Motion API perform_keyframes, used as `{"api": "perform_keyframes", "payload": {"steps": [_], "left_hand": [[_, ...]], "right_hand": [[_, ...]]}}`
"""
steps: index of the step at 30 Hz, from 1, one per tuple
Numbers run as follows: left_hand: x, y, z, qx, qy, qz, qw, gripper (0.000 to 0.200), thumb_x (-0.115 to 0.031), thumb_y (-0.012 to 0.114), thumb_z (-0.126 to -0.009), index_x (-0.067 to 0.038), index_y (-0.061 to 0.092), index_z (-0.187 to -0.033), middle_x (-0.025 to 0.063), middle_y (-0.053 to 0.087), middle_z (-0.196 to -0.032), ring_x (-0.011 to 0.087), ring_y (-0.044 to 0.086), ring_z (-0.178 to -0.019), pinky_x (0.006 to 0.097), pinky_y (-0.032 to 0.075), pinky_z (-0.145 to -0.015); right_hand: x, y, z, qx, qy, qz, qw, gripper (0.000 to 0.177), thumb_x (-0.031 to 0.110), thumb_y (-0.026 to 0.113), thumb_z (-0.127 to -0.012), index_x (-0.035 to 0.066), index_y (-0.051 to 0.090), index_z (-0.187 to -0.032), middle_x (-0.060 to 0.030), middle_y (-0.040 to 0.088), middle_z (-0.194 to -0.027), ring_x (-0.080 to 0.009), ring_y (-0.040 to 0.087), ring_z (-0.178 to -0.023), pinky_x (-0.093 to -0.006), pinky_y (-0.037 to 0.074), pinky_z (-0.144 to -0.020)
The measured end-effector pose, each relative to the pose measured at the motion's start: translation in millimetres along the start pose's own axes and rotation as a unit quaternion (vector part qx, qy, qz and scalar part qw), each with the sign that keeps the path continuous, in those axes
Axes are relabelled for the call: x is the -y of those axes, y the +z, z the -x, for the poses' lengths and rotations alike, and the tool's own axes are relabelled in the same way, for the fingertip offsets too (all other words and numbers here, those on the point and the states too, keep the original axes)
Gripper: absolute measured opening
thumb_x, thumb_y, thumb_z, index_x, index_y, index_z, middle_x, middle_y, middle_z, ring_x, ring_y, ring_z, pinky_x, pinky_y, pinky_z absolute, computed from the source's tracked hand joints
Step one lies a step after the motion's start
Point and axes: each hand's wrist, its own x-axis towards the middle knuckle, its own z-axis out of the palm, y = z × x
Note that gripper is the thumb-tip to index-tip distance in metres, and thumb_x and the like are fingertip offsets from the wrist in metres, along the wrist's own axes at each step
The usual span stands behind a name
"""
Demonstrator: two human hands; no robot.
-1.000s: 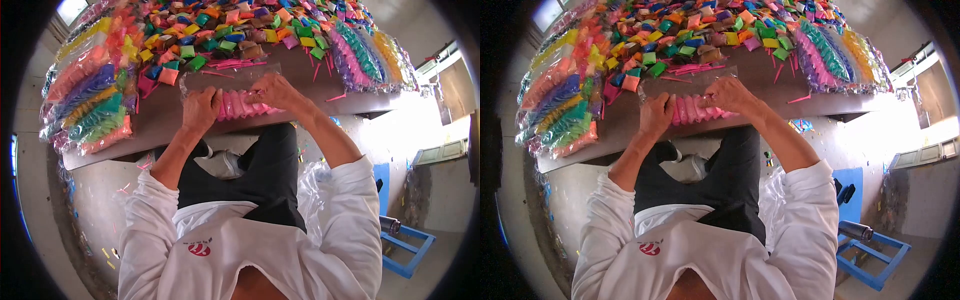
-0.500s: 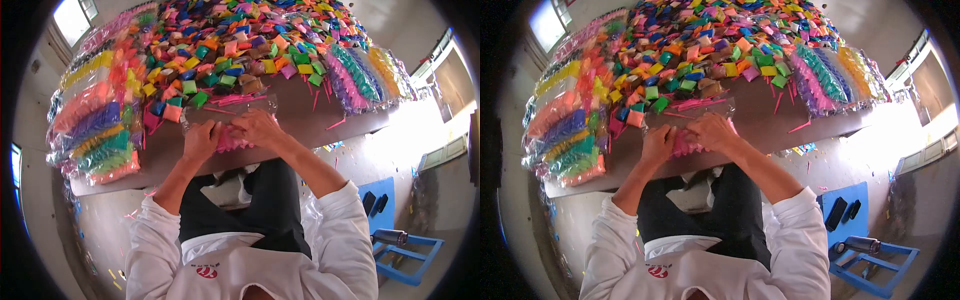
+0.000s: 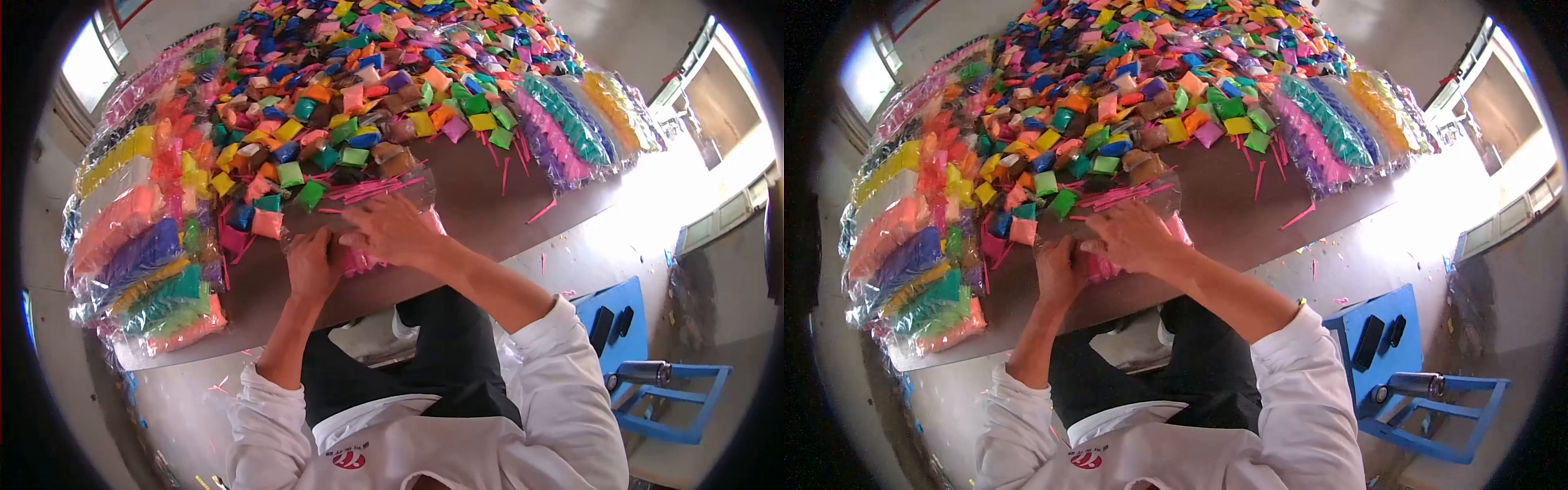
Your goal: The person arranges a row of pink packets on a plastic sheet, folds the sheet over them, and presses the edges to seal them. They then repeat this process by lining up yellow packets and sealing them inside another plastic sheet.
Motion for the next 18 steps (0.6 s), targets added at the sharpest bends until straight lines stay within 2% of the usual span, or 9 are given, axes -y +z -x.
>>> {"api": "perform_keyframes", "payload": {"steps": [1, 5, 10, 13, 16, 18], "left_hand": [[-1, -3, -1, 0.006, 0.003, -0.001, 1.000, 0.019, -0.016, 0.062, -0.088, -0.006, 0.053, -0.074, 0.0172, 0.059, -0.069, 0.0404, 0.056, -0.068, 0.0495, 0.042, -0.064], [-5, -4, -2, 0.005, -0.010, -0.043, 0.999, 0.019, -0.013, 0.060, -0.088, -0.006, 0.051, -0.074, 0.0163, 0.059, -0.069, 0.0400, 0.056, -0.067, 0.0490, 0.042, -0.065], [-2, -1, 1, -0.017, -0.004, -0.007, 1.000, 0.021, -0.014, 0.060, -0.089, -0.005, 0.050, -0.074, 0.0178, 0.055, -0.066, 0.0397, 0.054, -0.068, 0.0496, 0.039, -0.062], [-3, -2, 3, -0.015, -0.007, -0.021, 1.000, 0.020, -0.013, 0.060, -0.089, -0.005, 0.051, -0.074, 0.0179, 0.055, -0.067, 0.0395, 0.055, -0.070, 0.0493, 0.039, -0.064], [-3, -1, 5, -0.029, 0.001, -0.012, 0.999, 0.017, -0.011, 0.060, -0.089, -0.005, 0.052, -0.075, 0.0172, 0.056, -0.067, 0.0389, 0.055, -0.070, 0.0492, 0.040, -0.065], [1, -1, 4, -0.038, 0.013, 0.012, 0.999, 0.016, -0.011, 0.060, -0.088, -0.005, 0.052, -0.075, 0.0167, 0.056, -0.067, 0.0386, 0.056, -0.069, 0.0493, 0.040, -0.065]], "right_hand": [[2, 1, -3, 0.043, -0.005, -0.011, 0.999, 0.045, 0.051, 0.049, -0.094, 0.009, 0.065, -0.097, -0.0133, 0.065, -0.090, -0.0342, 0.058, -0.098, -0.0486, 0.043, -0.090], [-7, 19, -1, 0.023, -0.004, -0.065, 0.998, 0.044, 0.048, 0.049, -0.094, 0.007, 0.065, -0.091, -0.0125, 0.063, -0.083, -0.0346, 0.058, -0.091, -0.0487, 0.045, -0.083], [-8, 19, 0, -0.002, -0.032, -0.061, 0.998, 0.042, 0.045, 0.051, -0.094, 0.007, 0.065, -0.085, -0.0111, 0.064, -0.081, -0.0335, 0.059, -0.083, -0.0467, 0.047, -0.076], [-4, 21, 2, -0.012, -0.012, -0.046, 0.999, 0.039, 0.042, 0.052, -0.094, 0.006, 0.066, -0.087, -0.0122, 0.065, -0.082, -0.0329, 0.059, -0.081, -0.0459, 0.048, -0.074], [-1, 13, 0, 0.008, 0.014, -0.096, 0.995, 0.036, 0.038, 0.050, -0.096, 0.006, 0.067, -0.094, -0.0150, 0.067, -0.088, -0.0339, 0.060, -0.084, -0.0446, 0.049, -0.077], [-13, 14, -3, -0.019, 0.023, -0.091, 0.995, 0.036, 0.036, 0.047, -0.098, 0.006, 0.068, -0.099, -0.0136, 0.068, -0.092, -0.0305, 0.063, -0.085, -0.0415, 0.049, -0.080]]}}
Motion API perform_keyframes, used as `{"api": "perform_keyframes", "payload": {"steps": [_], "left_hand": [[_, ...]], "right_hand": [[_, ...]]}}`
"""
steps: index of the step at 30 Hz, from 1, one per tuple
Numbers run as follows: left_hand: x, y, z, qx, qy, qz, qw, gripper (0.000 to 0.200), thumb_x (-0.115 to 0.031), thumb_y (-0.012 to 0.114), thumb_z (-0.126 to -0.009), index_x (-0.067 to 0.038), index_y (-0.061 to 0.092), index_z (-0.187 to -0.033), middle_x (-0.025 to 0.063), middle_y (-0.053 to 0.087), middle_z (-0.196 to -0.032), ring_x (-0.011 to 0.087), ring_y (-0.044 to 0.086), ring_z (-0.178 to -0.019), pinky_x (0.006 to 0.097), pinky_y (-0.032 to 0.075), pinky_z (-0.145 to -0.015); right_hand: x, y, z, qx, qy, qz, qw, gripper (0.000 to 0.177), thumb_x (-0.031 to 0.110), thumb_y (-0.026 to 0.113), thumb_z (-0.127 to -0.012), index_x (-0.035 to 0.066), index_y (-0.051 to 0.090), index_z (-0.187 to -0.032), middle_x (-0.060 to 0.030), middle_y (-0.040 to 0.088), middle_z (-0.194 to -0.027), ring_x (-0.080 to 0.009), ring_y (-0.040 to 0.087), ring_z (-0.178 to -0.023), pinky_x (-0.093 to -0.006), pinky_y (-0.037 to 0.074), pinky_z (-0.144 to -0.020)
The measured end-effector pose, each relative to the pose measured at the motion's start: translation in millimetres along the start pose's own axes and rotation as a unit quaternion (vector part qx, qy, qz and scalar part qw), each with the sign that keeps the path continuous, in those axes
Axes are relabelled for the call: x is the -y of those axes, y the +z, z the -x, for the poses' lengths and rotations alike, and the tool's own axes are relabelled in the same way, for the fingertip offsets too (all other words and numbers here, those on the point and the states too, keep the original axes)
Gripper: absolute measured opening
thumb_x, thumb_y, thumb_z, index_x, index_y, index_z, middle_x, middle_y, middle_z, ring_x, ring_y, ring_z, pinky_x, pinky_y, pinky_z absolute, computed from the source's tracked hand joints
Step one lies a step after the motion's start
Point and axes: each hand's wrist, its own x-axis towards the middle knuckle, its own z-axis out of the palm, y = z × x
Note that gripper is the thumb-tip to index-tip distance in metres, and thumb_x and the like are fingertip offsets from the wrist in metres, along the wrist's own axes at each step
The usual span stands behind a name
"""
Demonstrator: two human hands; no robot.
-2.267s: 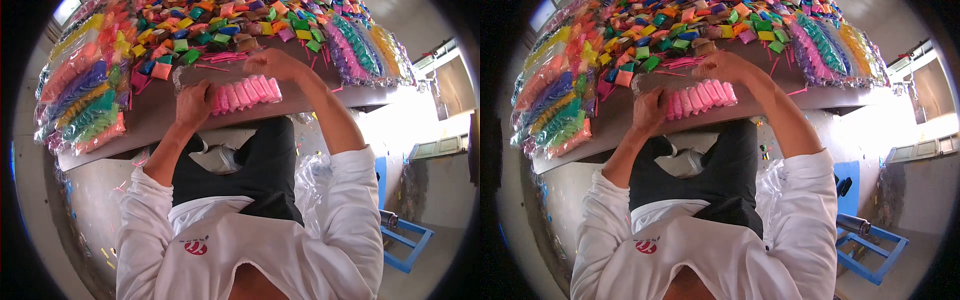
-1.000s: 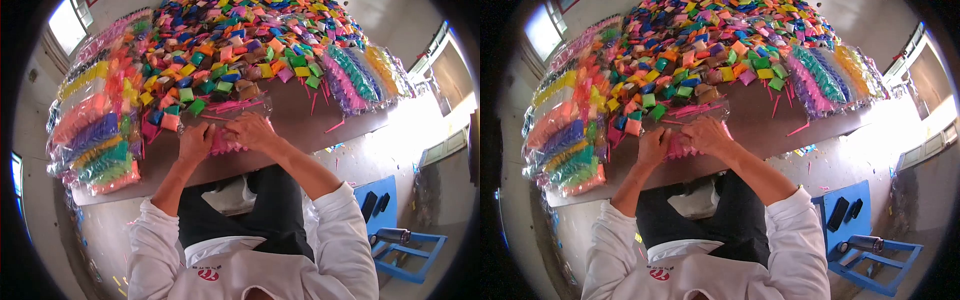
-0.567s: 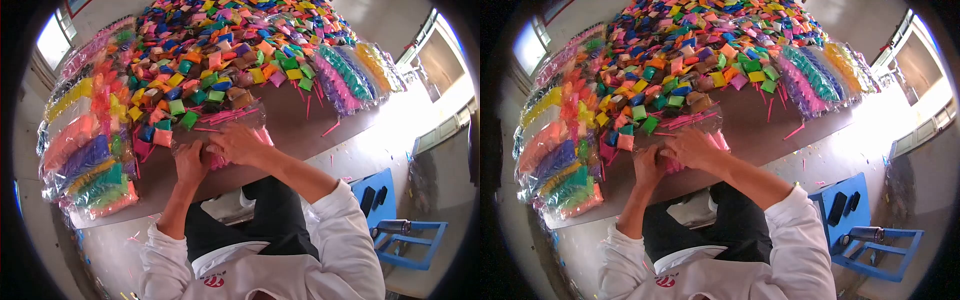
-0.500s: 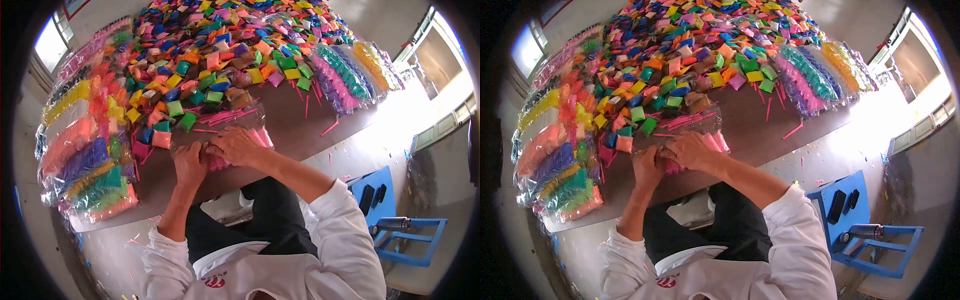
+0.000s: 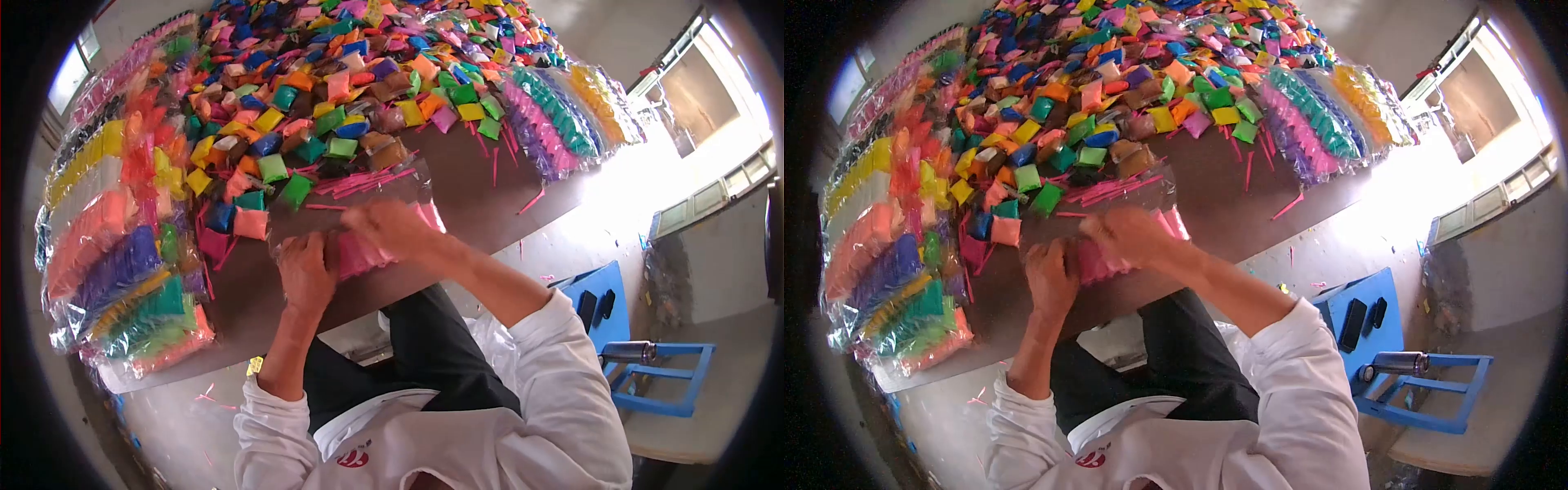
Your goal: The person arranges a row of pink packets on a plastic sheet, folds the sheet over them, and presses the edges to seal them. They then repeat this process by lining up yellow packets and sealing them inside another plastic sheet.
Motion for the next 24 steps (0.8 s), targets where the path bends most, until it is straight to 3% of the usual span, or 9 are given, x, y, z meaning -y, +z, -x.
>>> {"api": "perform_keyframes", "payload": {"steps": [1, 3, 5, 7, 10, 13, 18, 21, 24], "left_hand": [[2, 0, 1, 0.003, 0.006, 0.018, 1.000, 0.016, -0.011, 0.060, -0.088, -0.004, 0.053, -0.075, 0.0165, 0.056, -0.067, 0.0386, 0.056, -0.068, 0.0494, 0.040, -0.065], [5, -1, 2, 0.013, 0.006, 0.032, 0.999, 0.017, -0.012, 0.061, -0.088, -0.004, 0.053, -0.075, 0.0161, 0.057, -0.067, 0.0384, 0.055, -0.066, 0.0488, 0.041, -0.065], [2, -3, -2, 0.029, 0.001, 0.031, 0.999, 0.020, -0.014, 0.062, -0.089, -0.004, 0.053, -0.074, 0.0155, 0.057, -0.066, 0.0380, 0.055, -0.064, 0.0474, 0.042, -0.065], [1, -5, -6, 0.036, -0.003, 0.029, 0.999, 0.021, -0.014, 0.062, -0.089, -0.004, 0.053, -0.073, 0.0158, 0.057, -0.066, 0.0380, 0.055, -0.063, 0.0472, 0.042, -0.064], [2, -7, -9, 0.051, -0.016, 0.043, 0.998, 0.023, -0.015, 0.062, -0.089, -0.005, 0.052, -0.072, 0.0164, 0.057, -0.065, 0.0387, 0.054, -0.063, 0.0476, 0.042, -0.063], [4, -6, -9, 0.059, -0.022, 0.052, 0.997, 0.024, -0.016, 0.063, -0.089, -0.005, 0.052, -0.071, 0.0169, 0.056, -0.065, 0.0395, 0.054, -0.063, 0.0481, 0.042, -0.062], [-1, -6, -8, 0.053, -0.029, 0.043, 0.997, 0.025, -0.017, 0.063, -0.089, -0.004, 0.051, -0.072, 0.0176, 0.056, -0.065, 0.0403, 0.053, -0.063, 0.0490, 0.041, -0.061], [-2, -2, -8, 0.046, -0.027, 0.027, 0.998, 0.024, -0.017, 0.062, -0.090, -0.004, 0.051, -0.072, 0.0180, 0.056, -0.065, 0.0407, 0.053, -0.063, 0.0495, 0.041, -0.061], [-3, -2, -10, 0.053, -0.026, 0.019, 0.998, 0.024, -0.016, 0.062, -0.090, -0.004, 0.051, -0.072, 0.0185, 0.056, -0.065, 0.0412, 0.053, -0.063, 0.0502, 0.040, -0.060]], "right_hand": [[-6, -3, -1, -0.012, 0.003, -0.001, 1.000, 0.037, 0.035, 0.046, -0.099, 0.006, 0.068, -0.102, -0.0129, 0.069, -0.094, -0.0288, 0.064, -0.086, -0.0399, 0.050, -0.081], [-17, -28, 1, -0.179, 0.065, -0.249, 0.950, 0.038, 0.036, 0.044, -0.101, 0.006, 0.067, -0.100, -0.0104, 0.067, -0.085, -0.0214, 0.065, -0.084, -0.0361, 0.051, -0.076], [-22, -64, 1, -0.322, 0.094, -0.297, 0.894, 0.041, 0.034, 0.042, -0.103, 0.002, 0.068, -0.100, -0.0055, 0.067, -0.082, -0.0151, 0.062, -0.078, -0.0330, 0.051, -0.074], [-47, -85, 15, -0.353, 0.235, -0.270, 0.865, 0.040, 0.032, 0.044, -0.103, -0.001, 0.067, -0.099, -0.0057, 0.068, -0.085, -0.0156, 0.063, -0.078, -0.0327, 0.051, -0.074], [-111, -75, 51, -0.299, 0.351, -0.201, 0.864, 0.031, 0.027, 0.056, -0.097, -0.001, 0.068, -0.099, -0.0093, 0.069, -0.085, -0.0165, 0.065, -0.080, -0.0311, 0.051, -0.075], [-162, -65, 61, -0.273, 0.296, -0.037, 0.915, 0.030, 0.025, 0.067, -0.088, -0.001, 0.067, -0.104, -0.0146, 0.069, -0.090, -0.0255, 0.067, -0.084, -0.0354, 0.051, -0.079], [-181, -71, -8, -0.271, 0.260, 0.101, 0.921, 0.048, 0.026, 0.073, -0.080, 0.006, 0.060, -0.122, -0.0217, 0.065, -0.109, -0.0409, 0.061, -0.101, -0.0455, 0.049, -0.086], [-197, -66, -32, -0.239, 0.244, 0.126, 0.931, 0.050, 0.027, 0.074, -0.078, 0.009, 0.059, -0.123, -0.0223, 0.064, -0.111, -0.0404, 0.060, -0.102, -0.0458, 0.049, -0.087], [-225, -66, -32, -0.220, 0.210, 0.167, 0.938, 0.045, 0.026, 0.072, -0.080, 0.006, 0.060, -0.119, -0.0186, 0.068, -0.096, -0.0351, 0.065, -0.093, -0.0426, 0.051, -0.081]]}}
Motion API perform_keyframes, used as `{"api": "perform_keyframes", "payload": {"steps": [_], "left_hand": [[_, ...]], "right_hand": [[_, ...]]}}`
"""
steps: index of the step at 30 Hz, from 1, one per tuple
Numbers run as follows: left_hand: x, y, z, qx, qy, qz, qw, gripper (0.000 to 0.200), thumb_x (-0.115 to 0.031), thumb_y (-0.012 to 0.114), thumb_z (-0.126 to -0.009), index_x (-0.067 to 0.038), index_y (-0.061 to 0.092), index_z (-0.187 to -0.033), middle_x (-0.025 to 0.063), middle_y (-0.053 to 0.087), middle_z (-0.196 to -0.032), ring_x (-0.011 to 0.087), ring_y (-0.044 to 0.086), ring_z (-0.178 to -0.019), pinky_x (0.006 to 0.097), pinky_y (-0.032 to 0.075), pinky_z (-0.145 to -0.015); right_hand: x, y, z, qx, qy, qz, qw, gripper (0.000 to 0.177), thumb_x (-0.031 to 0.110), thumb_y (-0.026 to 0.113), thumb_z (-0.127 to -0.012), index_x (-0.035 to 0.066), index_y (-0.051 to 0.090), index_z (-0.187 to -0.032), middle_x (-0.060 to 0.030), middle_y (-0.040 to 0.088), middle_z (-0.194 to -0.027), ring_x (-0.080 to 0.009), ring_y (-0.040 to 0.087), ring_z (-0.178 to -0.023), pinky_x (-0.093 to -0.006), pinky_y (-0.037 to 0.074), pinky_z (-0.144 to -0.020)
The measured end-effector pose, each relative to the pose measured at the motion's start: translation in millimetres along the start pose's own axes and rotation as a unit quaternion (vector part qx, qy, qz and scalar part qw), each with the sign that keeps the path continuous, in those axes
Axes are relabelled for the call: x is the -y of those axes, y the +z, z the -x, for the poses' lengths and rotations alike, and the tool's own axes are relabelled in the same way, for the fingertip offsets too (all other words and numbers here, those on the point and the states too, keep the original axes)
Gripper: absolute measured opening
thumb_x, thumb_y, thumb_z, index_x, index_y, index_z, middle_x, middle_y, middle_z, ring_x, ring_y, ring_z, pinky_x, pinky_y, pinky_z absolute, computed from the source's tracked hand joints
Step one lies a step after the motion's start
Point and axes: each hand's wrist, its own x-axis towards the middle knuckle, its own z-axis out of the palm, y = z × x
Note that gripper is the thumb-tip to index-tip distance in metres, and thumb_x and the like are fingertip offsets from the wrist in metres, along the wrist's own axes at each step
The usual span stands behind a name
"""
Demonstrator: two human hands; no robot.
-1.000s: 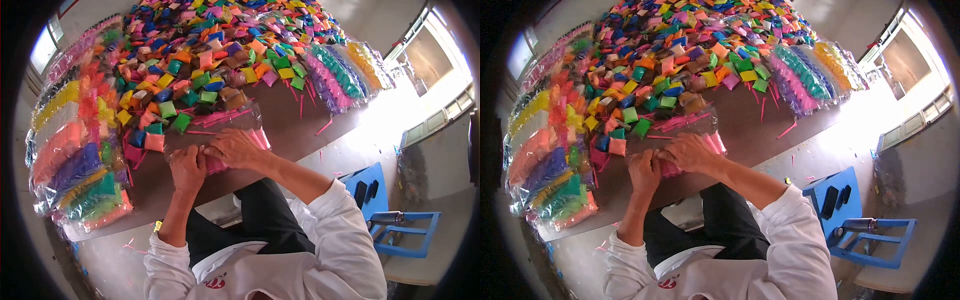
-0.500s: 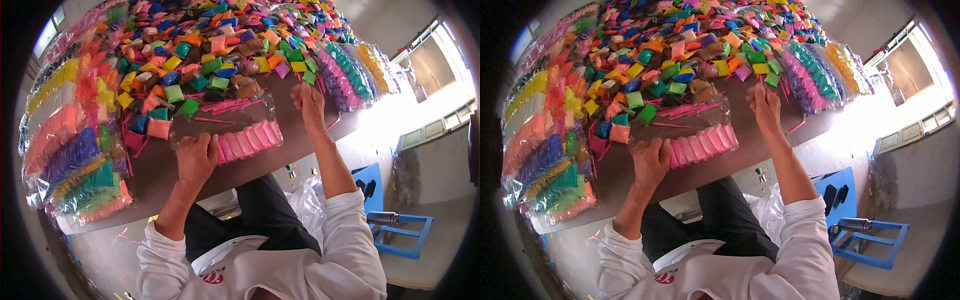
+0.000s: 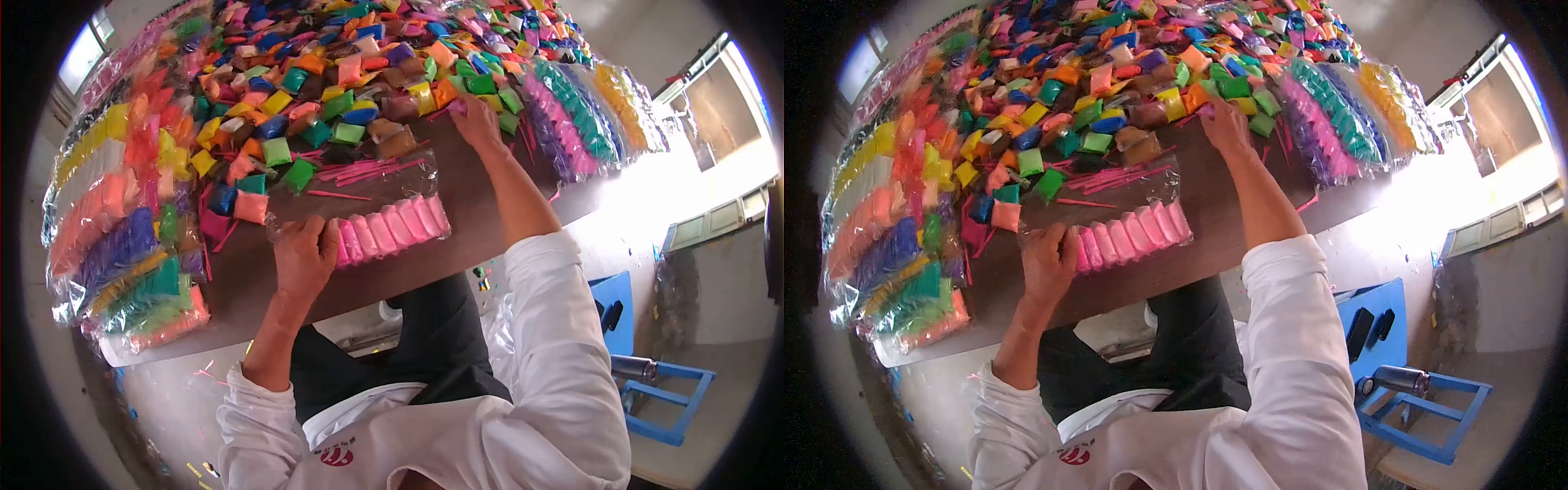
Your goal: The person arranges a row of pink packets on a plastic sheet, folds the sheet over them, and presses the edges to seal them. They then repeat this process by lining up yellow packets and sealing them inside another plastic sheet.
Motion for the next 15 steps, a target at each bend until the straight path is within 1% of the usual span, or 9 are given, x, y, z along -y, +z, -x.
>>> {"api": "perform_keyframes", "payload": {"steps": [3, 6, 7, 8, 9, 10, 11, 14, 15], "left_hand": [[0, 2, 0, 0.006, 0.003, -0.020, 1.000, 0.024, -0.016, 0.062, -0.090, -0.004, 0.051, -0.071, 0.0188, 0.056, -0.065, 0.0416, 0.053, -0.063, 0.0506, 0.040, -0.060], [-2, 0, 1, 0.013, 0.006, -0.027, 1.000, 0.025, -0.017, 0.061, -0.090, -0.004, 0.051, -0.072, 0.0185, 0.055, -0.064, 0.0421, 0.053, -0.063, 0.0509, 0.040, -0.059], [-4, -1, 1, 0.015, 0.001, -0.025, 1.000, 0.024, -0.018, 0.061, -0.090, -0.005, 0.051, -0.072, 0.0184, 0.055, -0.063, 0.0423, 0.053, -0.063, 0.0510, 0.040, -0.059], [-4, -1, 0, 0.012, -0.001, -0.023, 1.000, 0.024, -0.018, 0.061, -0.091, -0.005, 0.051, -0.073, 0.0183, 0.054, -0.063, 0.0425, 0.053, -0.063, 0.0511, 0.040, -0.059], [-3, 1, 2, 0.008, -0.001, -0.030, 1.000, 0.024, -0.018, 0.060, -0.091, -0.005, 0.051, -0.073, 0.0182, 0.054, -0.063, 0.0425, 0.053, -0.063, 0.0513, 0.040, -0.059], [0, 3, 3, 0.005, 0.000, -0.036, 0.999, 0.024, -0.019, 0.060, -0.091, -0.005, 0.051, -0.074, 0.0181, 0.054, -0.063, 0.0425, 0.053, -0.063, 0.0514, 0.040, -0.059], [1, 5, 3, 0.000, 0.003, -0.039, 0.999, 0.024, -0.019, 0.059, -0.092, -0.006, 0.051, -0.074, 0.0181, 0.054, -0.063, 0.0425, 0.053, -0.063, 0.0516, 0.040, -0.059], [2, 7, 5, -0.014, 0.011, -0.024, 1.000, 0.024, -0.020, 0.059, -0.092, -0.006, 0.051, -0.074, 0.0182, 0.053, -0.063, 0.0424, 0.053, -0.064, 0.0521, 0.040, -0.059], [1, 7, 4, -0.016, 0.013, -0.034, 0.999, 0.025, -0.020, 0.059, -0.093, -0.006, 0.050, -0.074, 0.0182, 0.053, -0.063, 0.0423, 0.053, -0.063, 0.0521, 0.040, -0.059]], "right_hand": [[-14, -6, 14, -0.013, -0.020, -0.048, 0.999, 0.037, 0.016, 0.063, -0.083, 0.006, 0.060, -0.119, -0.0188, 0.068, -0.095, -0.0347, 0.066, -0.088, -0.0422, 0.052, -0.078], [-8, -31, 43, -0.064, 0.070, -0.116, 0.989, 0.038, 0.013, 0.057, -0.084, 0.009, 0.060, -0.122, -0.0210, 0.067, -0.098, -0.0411, 0.064, -0.089, -0.0448, 0.052, -0.080], [-5, -41, 57, -0.094, 0.057, -0.107, 0.988, 0.039, 0.011, 0.054, -0.086, 0.008, 0.060, -0.124, -0.0180, 0.068, -0.096, -0.0340, 0.067, -0.078, -0.0392, 0.054, -0.069], [0, -53, 70, -0.046, 0.119, -0.195, 0.972, 0.039, 0.010, 0.052, -0.087, 0.008, 0.060, -0.125, -0.0164, 0.067, -0.096, -0.0301, 0.067, -0.076, -0.0367, 0.054, -0.067], [7, -66, 82, -0.001, 0.178, -0.279, 0.943, 0.039, 0.008, 0.051, -0.088, 0.008, 0.060, -0.126, -0.0148, 0.067, -0.096, -0.0261, 0.067, -0.075, -0.0341, 0.054, -0.064], [11, -77, 95, 0.042, 0.236, -0.359, 0.902, 0.039, 0.007, 0.049, -0.089, 0.008, 0.060, -0.127, -0.0132, 0.067, -0.096, -0.0221, 0.067, -0.073, -0.0316, 0.054, -0.062], [12, -82, 104, 0.069, 0.265, -0.391, 0.879, 0.042, 0.000, 0.044, -0.092, 0.007, 0.058, -0.130, -0.0093, 0.065, -0.103, -0.0161, 0.064, -0.074, -0.0271, 0.055, -0.065], [14, -96, 126, 0.083, 0.318, -0.572, 0.752, 0.039, 0.001, 0.048, -0.090, 0.002, 0.057, -0.128, -0.0107, 0.065, -0.100, -0.0175, 0.066, -0.073, -0.0295, 0.058, -0.063], [12, -97, 131, 0.088, 0.312, -0.598, 0.733, 0.038, -0.001, 0.049, -0.090, -0.001, 0.057, -0.126, -0.0118, 0.065, -0.101, -0.0200, 0.067, -0.078, -0.0318, 0.059, -0.067]]}}
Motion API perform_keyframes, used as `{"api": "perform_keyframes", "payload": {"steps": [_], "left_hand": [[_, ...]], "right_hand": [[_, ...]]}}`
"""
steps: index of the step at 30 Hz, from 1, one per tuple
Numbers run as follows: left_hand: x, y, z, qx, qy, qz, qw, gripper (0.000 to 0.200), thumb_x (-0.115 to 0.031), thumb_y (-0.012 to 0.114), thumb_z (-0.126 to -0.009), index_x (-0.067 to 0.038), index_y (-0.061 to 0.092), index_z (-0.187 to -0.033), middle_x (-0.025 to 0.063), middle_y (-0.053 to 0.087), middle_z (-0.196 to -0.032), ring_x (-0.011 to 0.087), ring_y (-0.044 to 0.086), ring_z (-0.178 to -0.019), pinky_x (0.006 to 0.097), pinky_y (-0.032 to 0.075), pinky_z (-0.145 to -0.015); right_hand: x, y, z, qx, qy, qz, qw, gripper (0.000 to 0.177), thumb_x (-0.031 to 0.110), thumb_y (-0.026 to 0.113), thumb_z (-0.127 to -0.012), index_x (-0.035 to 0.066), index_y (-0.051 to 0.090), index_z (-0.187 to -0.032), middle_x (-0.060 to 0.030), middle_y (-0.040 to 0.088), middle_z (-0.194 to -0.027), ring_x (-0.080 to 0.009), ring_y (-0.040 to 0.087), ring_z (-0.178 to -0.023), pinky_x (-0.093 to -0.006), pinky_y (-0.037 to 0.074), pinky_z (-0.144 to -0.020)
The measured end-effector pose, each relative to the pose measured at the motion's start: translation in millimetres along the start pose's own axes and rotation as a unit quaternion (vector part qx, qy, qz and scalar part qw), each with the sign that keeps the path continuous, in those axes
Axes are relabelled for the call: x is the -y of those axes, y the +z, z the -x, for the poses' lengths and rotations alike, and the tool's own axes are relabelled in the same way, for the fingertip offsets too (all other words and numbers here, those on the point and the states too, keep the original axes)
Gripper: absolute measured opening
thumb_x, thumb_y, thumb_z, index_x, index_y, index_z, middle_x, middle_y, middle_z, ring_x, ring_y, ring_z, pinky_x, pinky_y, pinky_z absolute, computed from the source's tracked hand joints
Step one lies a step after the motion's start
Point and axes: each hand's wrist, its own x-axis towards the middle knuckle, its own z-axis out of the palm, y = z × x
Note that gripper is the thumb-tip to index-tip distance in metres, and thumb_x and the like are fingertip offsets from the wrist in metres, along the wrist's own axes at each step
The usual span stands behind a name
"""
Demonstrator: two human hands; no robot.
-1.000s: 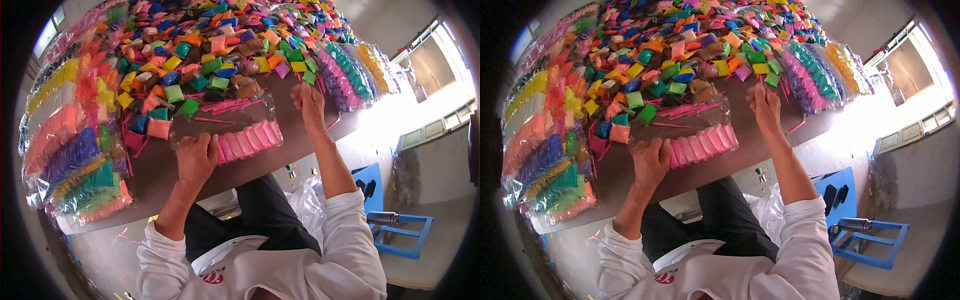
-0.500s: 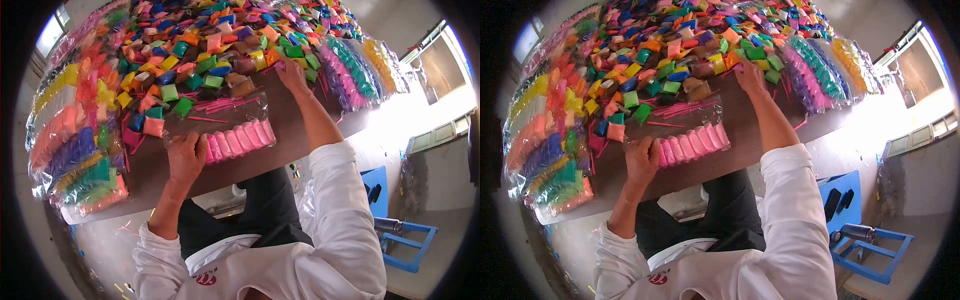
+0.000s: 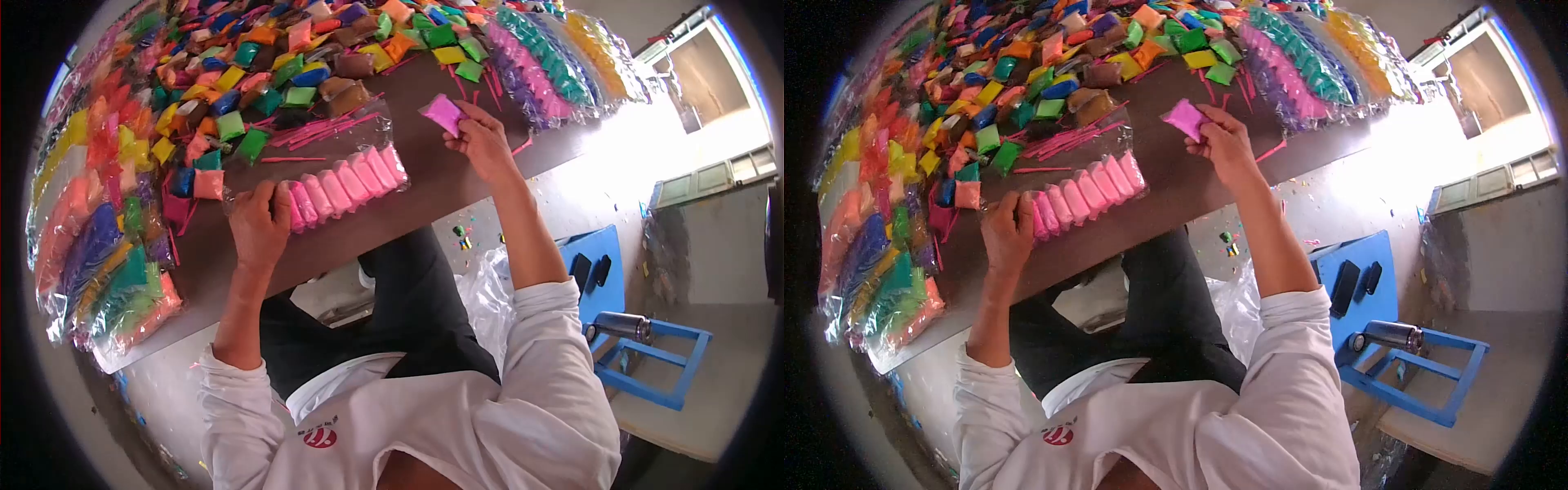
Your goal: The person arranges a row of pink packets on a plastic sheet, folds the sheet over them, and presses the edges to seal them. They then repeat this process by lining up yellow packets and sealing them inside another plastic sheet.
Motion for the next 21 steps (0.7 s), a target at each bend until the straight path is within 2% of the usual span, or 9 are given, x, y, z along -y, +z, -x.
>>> {"api": "perform_keyframes", "payload": {"steps": [3, 4, 7, 10, 13, 16, 17, 19, 21], "left_hand": [[0, -1, 2, -0.001, 0.001, -0.023, 1.000, 0.027, -0.021, 0.059, -0.093, -0.007, 0.049, -0.072, 0.0181, 0.052, -0.062, 0.0420, 0.053, -0.063, 0.0517, 0.040, -0.058], [1, 0, 3, 0.001, -0.001, -0.021, 1.000, 0.027, -0.021, 0.058, -0.093, -0.007, 0.049, -0.072, 0.0179, 0.052, -0.061, 0.0419, 0.052, -0.062, 0.0514, 0.039, -0.058], [-1, -1, 2, -0.013, 0.007, -0.001, 1.000, 0.028, -0.021, 0.058, -0.093, -0.007, 0.048, -0.071, 0.0173, 0.050, -0.059, 0.0416, 0.052, -0.061, 0.0503, 0.039, -0.058], [-3, -1, 3, -0.027, 0.014, -0.001, 1.000, 0.028, -0.020, 0.058, -0.093, -0.007, 0.048, -0.071, 0.0167, 0.049, -0.058, 0.0413, 0.051, -0.059, 0.0493, 0.039, -0.058], [-2, 0, 4, -0.029, 0.015, 0.003, 0.999, 0.027, -0.019, 0.058, -0.093, -0.007, 0.048, -0.071, 0.0165, 0.050, -0.058, 0.0410, 0.051, -0.059, 0.0489, 0.040, -0.059], [-1, -1, 5, -0.023, 0.011, -0.002, 1.000, 0.027, -0.019, 0.058, -0.093, -0.007, 0.048, -0.071, 0.0165, 0.052, -0.060, 0.0407, 0.052, -0.059, 0.0487, 0.040, -0.061], [-1, -1, 6, -0.019, 0.009, -0.006, 1.000, 0.027, -0.019, 0.058, -0.093, -0.006, 0.048, -0.072, 0.0165, 0.052, -0.061, 0.0406, 0.052, -0.060, 0.0487, 0.041, -0.061], [-2, -1, 5, -0.024, 0.015, 0.001, 1.000, 0.026, -0.019, 0.058, -0.093, -0.006, 0.049, -0.072, 0.0165, 0.054, -0.062, 0.0407, 0.053, -0.060, 0.0490, 0.041, -0.061], [-2, -1, 5, -0.024, 0.014, 0.005, 1.000, 0.026, -0.019, 0.058, -0.093, -0.006, 0.049, -0.072, 0.0165, 0.054, -0.063, 0.0408, 0.053, -0.061, 0.0492, 0.041, -0.062]], "right_hand": [[-3, 0, 11, 0.010, 0.026, -0.042, 0.999, 0.037, -0.002, 0.049, -0.090, -0.003, 0.057, -0.126, -0.0142, 0.065, -0.104, -0.0224, 0.068, -0.083, -0.0331, 0.060, -0.072], [-2, 1, 13, 0.008, 0.024, -0.044, 0.999, 0.036, -0.003, 0.048, -0.089, -0.006, 0.057, -0.124, -0.0156, 0.064, -0.106, -0.0244, 0.068, -0.086, -0.0340, 0.059, -0.076], [-6, 0, 11, 0.004, 0.020, -0.062, 0.998, 0.034, -0.003, 0.050, -0.088, -0.009, 0.057, -0.122, -0.0184, 0.064, -0.105, -0.0268, 0.068, -0.090, -0.0369, 0.059, -0.078], [-7, 3, 13, -0.014, 0.014, -0.035, 0.999, 0.033, -0.002, 0.049, -0.089, -0.009, 0.058, -0.119, -0.0167, 0.064, -0.104, -0.0234, 0.067, -0.092, -0.0367, 0.058, -0.081], [-8, 4, 14, 0.014, 0.000, -0.006, 1.000, 0.030, 0.004, 0.052, -0.091, -0.009, 0.060, -0.117, -0.0138, 0.064, -0.103, -0.0203, 0.065, -0.092, -0.0344, 0.057, -0.081], [-3, 17, 19, 0.002, -0.013, 0.051, 0.999, 0.030, 0.018, 0.062, -0.090, -0.006, 0.067, -0.107, -0.0059, 0.066, -0.089, -0.0156, 0.064, -0.081, -0.0303, 0.054, -0.074], [0, 21, 18, -0.008, -0.010, 0.162, 0.987, 0.032, 0.022, 0.064, -0.089, -0.005, 0.068, -0.106, -0.0069, 0.066, -0.088, -0.0160, 0.064, -0.081, -0.0309, 0.054, -0.074], [5, 27, 12, -0.027, -0.004, 0.375, 0.927, 0.038, 0.030, 0.068, -0.086, -0.003, 0.069, -0.103, -0.0088, 0.068, -0.085, -0.0168, 0.065, -0.082, -0.0322, 0.053, -0.075], [-5, 26, 4, -0.031, -0.091, 0.454, 0.886, 0.042, 0.034, 0.071, -0.083, -0.003, 0.069, -0.103, -0.0125, 0.069, -0.087, -0.0177, 0.066, -0.083, -0.0331, 0.052, -0.077]]}}
